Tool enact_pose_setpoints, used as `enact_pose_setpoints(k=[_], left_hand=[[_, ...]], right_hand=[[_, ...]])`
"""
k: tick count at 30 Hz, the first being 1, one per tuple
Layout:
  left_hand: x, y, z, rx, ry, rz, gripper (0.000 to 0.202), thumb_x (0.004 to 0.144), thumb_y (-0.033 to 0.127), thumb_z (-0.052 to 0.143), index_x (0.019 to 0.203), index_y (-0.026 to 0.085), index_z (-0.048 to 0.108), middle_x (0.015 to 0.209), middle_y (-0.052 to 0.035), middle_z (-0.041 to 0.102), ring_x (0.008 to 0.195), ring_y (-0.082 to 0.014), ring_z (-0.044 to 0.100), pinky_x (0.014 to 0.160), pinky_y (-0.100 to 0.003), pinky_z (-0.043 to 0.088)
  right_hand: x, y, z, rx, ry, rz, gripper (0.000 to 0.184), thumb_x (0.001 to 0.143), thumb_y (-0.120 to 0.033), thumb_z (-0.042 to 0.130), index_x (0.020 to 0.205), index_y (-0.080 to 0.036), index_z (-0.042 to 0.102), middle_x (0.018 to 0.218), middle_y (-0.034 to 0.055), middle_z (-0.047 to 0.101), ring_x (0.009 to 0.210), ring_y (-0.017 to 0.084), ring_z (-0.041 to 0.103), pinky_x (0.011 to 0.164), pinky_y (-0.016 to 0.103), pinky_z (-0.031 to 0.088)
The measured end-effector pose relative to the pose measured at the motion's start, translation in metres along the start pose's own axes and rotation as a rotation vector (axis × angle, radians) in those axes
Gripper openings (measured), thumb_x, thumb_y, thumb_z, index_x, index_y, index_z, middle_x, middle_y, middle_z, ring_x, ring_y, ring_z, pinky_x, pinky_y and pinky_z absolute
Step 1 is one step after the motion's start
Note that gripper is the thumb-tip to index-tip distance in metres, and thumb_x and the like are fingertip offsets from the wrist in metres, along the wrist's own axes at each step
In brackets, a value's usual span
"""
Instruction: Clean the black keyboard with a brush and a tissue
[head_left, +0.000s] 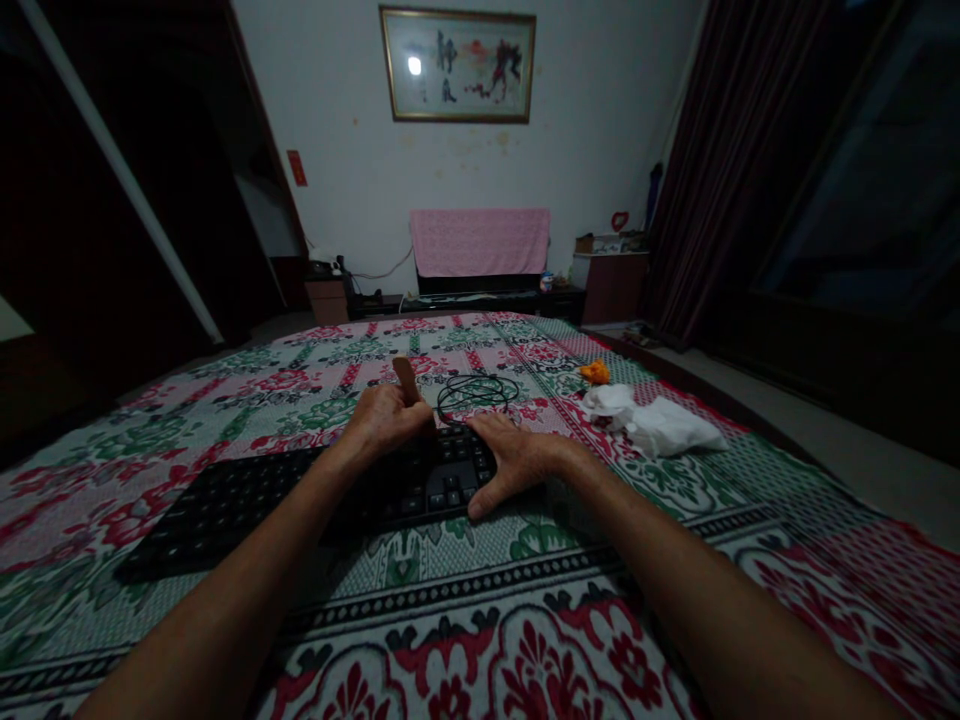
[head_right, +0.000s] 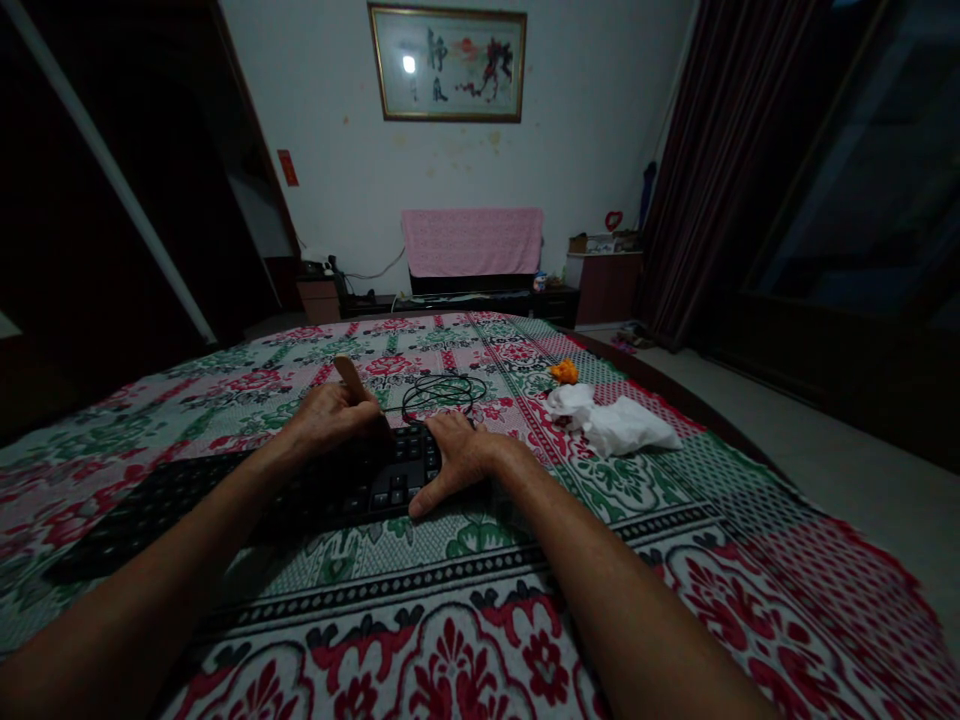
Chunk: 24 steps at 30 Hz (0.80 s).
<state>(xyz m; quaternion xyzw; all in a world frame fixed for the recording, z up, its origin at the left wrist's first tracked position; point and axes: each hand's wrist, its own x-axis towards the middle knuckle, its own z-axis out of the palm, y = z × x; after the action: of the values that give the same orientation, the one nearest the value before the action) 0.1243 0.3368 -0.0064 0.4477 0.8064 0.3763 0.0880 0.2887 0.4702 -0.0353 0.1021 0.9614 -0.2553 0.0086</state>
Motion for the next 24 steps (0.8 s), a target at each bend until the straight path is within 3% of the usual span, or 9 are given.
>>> enact_pose_setpoints(k=[4, 9, 14, 18, 21, 24], left_hand=[[-0.003, 0.007, 0.01, -0.076, -0.045, 0.018, 0.025, 0.066, 0.035, 0.054, 0.065, 0.015, 0.068, 0.061, -0.0053, 0.068, 0.059, -0.0187, 0.061, 0.049, -0.023, 0.042], [0.0, -0.001, 0.026, -0.061, -0.093, 0.042, 0.027, 0.067, 0.037, 0.053, 0.069, 0.016, 0.069, 0.06, -0.0041, 0.066, 0.057, -0.0177, 0.06, 0.048, -0.023, 0.04], [-0.004, 0.006, 0.003, 0.113, -0.101, -0.021, 0.023, 0.064, 0.034, 0.053, 0.057, 0.016, 0.066, 0.051, -0.0034, 0.062, 0.048, -0.0165, 0.055, 0.043, -0.023, 0.033], [-0.008, 0.018, -0.013, 0.276, -0.027, -0.052, 0.021, 0.061, 0.034, 0.056, 0.056, 0.017, 0.067, 0.049, -0.0037, 0.061, 0.049, -0.0178, 0.055, 0.045, -0.024, 0.033], [-0.007, 0.018, -0.007, 0.207, -0.009, -0.021, 0.024, 0.064, 0.034, 0.053, 0.059, 0.017, 0.068, 0.053, -0.0049, 0.063, 0.053, -0.0188, 0.058, 0.047, -0.024, 0.036], [-0.004, 0.013, 0.005, 0.046, -0.088, 0.009, 0.025, 0.066, 0.035, 0.052, 0.064, 0.016, 0.07, 0.056, -0.0047, 0.065, 0.054, -0.0185, 0.06, 0.047, -0.023, 0.038]], right_hand=[[0.001, 0.002, 0.0, 0.006, 0.009, -0.062, 0.11, 0.036, -0.061, 0.08, 0.13, -0.022, 0.04, 0.129, 0.0093, 0.04, 0.124, 0.034, 0.03, 0.105, 0.051, 0.026], [0.002, 0.005, 0.001, 0.038, 0.033, -0.095, 0.104, 0.036, -0.059, 0.081, 0.126, -0.023, 0.044, 0.125, 0.0068, 0.042, 0.122, 0.031, 0.033, 0.104, 0.049, 0.028], [0.002, 0.005, 0.002, 0.041, 0.045, -0.063, 0.109, 0.033, -0.061, 0.081, 0.128, -0.022, 0.044, 0.125, 0.008, 0.042, 0.123, 0.033, 0.032, 0.104, 0.05, 0.027], [0.001, 0.0, 0.0, -0.026, 0.001, -0.035, 0.117, 0.034, -0.064, 0.078, 0.134, -0.018, 0.036, 0.13, 0.0115, 0.037, 0.127, 0.035, 0.025, 0.106, 0.051, 0.025], [-0.001, -0.003, -0.002, -0.052, -0.018, -0.021, 0.115, 0.037, -0.063, 0.078, 0.133, -0.018, 0.036, 0.131, 0.0118, 0.037, 0.127, 0.035, 0.026, 0.105, 0.05, 0.027], [-0.002, -0.006, -0.003, -0.056, -0.026, -0.02, 0.112, 0.038, -0.063, 0.078, 0.132, -0.019, 0.037, 0.13, 0.0114, 0.038, 0.125, 0.035, 0.028, 0.104, 0.051, 0.028]])
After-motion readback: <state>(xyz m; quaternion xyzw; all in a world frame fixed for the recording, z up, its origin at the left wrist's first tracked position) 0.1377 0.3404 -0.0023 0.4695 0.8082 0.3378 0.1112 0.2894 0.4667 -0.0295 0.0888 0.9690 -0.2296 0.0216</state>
